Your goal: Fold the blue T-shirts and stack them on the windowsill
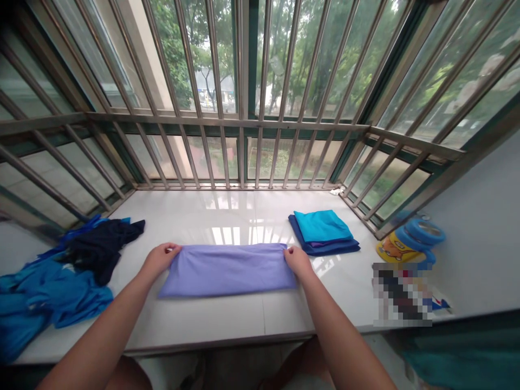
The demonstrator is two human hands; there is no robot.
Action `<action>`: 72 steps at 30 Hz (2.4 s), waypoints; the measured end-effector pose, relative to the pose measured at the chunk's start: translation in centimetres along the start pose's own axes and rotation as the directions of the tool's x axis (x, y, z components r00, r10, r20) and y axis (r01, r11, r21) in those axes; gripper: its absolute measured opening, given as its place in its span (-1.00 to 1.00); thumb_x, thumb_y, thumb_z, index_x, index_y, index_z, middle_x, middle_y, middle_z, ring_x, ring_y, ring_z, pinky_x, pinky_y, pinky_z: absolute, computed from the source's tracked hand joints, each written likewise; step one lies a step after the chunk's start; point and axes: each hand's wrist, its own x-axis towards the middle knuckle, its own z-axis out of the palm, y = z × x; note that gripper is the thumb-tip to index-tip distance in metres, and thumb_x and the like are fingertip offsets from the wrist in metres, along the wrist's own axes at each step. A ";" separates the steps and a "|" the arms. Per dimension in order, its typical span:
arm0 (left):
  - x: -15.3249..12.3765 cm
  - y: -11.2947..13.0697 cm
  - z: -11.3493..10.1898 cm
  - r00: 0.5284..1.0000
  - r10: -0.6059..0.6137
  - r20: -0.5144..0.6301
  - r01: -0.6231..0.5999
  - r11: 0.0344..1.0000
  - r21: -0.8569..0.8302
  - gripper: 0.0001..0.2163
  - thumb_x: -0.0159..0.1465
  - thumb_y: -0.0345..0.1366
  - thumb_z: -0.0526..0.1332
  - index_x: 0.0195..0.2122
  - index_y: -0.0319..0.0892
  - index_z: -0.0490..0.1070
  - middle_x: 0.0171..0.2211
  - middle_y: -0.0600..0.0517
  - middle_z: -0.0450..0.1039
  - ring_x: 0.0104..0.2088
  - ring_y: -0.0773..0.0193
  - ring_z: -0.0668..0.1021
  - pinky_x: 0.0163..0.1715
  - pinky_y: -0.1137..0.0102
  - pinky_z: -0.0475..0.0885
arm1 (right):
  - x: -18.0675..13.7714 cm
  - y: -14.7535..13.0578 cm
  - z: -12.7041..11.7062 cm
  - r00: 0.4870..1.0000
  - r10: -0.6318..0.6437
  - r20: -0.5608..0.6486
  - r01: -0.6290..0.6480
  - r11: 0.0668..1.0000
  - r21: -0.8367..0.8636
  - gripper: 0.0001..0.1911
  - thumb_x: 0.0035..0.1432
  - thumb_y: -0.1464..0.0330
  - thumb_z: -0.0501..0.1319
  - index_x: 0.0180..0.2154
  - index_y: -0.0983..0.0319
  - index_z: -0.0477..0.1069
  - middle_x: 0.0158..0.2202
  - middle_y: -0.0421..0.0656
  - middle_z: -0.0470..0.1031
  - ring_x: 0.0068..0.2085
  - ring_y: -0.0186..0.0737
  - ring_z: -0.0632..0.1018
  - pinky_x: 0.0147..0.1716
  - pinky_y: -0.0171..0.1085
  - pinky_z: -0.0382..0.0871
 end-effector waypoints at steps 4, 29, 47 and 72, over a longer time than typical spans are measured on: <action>1.4 0.5 0.4 1.000 0.023 -0.009 -0.023 0.998 0.056 -0.68 0.27 0.02 0.23 -0.26 -0.12 0.58 -0.36 -0.03 0.64 -0.29 0.09 0.64 -0.32 0.35 0.41 | 0.1 0.2 -0.4 1.000 0.008 -0.025 -0.010 0.996 -0.091 -0.75 0.41 0.32 0.18 -0.26 0.27 0.57 -0.28 0.00 0.67 -0.23 -0.07 0.65 -0.31 -0.27 0.31; -10.2 -0.4 -4.5 0.682 0.728 0.076 -0.711 0.635 0.301 -0.84 0.37 -0.34 0.20 -0.18 -0.06 0.59 -0.14 -0.03 0.68 -0.08 0.08 0.64 0.02 0.21 0.48 | -7.2 3.9 -5.9 0.629 -0.728 -0.271 0.654 0.685 -0.322 -0.64 0.38 0.43 0.13 -0.01 0.13 0.68 0.01 0.01 0.61 0.02 0.04 0.57 0.07 -0.05 0.49; -23.0 -7.3 2.2 0.924 0.381 -0.033 -0.382 0.923 -0.035 -0.67 0.40 -0.06 0.23 0.08 0.01 0.64 0.09 -0.06 0.69 0.10 0.01 0.71 0.17 0.17 0.63 | -10.9 4.0 -0.6 0.975 0.182 -0.130 -0.200 0.968 -0.151 -0.52 0.48 0.11 0.05 0.07 0.35 0.51 0.00 0.22 0.64 0.03 0.20 0.66 -0.03 -0.05 0.47; -22.7 -5.5 4.3 0.978 -0.043 0.206 0.162 0.779 -0.605 -0.33 0.38 0.26 0.11 0.18 -0.21 0.61 0.22 -0.18 0.61 0.27 -0.07 0.61 0.32 0.08 0.52 | -22.5 -17.9 20.8 0.523 -0.836 0.168 0.852 0.505 -0.140 -0.65 0.43 0.45 0.20 0.19 0.35 0.48 0.31 0.28 0.48 0.31 0.25 0.54 0.19 0.18 0.53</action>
